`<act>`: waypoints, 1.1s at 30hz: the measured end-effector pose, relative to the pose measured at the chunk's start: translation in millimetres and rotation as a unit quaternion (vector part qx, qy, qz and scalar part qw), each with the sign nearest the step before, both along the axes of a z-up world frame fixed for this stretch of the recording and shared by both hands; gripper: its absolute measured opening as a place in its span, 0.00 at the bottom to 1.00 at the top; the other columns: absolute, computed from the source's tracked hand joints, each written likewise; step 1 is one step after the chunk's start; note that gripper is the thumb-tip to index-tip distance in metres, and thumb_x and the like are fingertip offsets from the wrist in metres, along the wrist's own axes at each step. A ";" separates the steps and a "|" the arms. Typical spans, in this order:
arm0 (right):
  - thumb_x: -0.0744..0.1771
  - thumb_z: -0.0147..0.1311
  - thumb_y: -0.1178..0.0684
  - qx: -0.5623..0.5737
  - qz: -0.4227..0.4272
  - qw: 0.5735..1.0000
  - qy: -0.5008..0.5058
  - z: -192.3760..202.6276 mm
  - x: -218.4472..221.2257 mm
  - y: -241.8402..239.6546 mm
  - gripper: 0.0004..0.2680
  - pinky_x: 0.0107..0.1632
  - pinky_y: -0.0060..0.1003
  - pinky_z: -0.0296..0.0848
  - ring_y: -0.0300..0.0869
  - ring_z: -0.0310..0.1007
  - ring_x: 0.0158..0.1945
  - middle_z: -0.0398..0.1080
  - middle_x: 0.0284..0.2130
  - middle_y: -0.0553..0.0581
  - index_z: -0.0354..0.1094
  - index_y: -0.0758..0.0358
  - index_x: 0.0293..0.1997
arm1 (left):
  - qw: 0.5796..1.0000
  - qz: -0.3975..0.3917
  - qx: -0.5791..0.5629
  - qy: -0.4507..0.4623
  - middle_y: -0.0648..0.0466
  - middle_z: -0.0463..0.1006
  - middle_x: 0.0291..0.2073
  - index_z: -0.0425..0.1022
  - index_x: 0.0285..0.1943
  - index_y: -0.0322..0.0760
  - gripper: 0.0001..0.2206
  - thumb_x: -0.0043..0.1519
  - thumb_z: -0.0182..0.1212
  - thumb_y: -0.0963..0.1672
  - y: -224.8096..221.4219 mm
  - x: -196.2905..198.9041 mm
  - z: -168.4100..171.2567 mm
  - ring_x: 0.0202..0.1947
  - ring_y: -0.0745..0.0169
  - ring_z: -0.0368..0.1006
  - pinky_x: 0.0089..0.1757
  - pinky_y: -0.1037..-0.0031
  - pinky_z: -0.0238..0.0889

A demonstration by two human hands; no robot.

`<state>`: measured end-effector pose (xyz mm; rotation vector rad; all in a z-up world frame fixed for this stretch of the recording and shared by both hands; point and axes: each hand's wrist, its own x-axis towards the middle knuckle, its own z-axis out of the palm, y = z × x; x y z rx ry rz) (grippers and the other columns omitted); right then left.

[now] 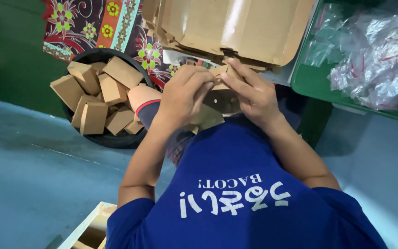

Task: Assembling small cardboard boxes by folding flat templates

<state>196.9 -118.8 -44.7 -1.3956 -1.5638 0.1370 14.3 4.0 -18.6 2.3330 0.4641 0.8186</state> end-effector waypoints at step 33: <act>0.63 0.65 0.34 -0.181 0.110 0.977 0.018 10.8 -6.2 -6.8 0.23 0.53 0.47 0.75 0.56 0.77 0.53 0.75 0.51 0.64 0.71 0.63 0.53 | 0.973 -0.018 -0.034 0.227 0.49 0.77 0.36 0.71 0.40 0.41 0.11 0.53 0.70 0.40 -11.4 -34.7 -37.2 0.42 0.43 0.78 0.43 0.58 0.73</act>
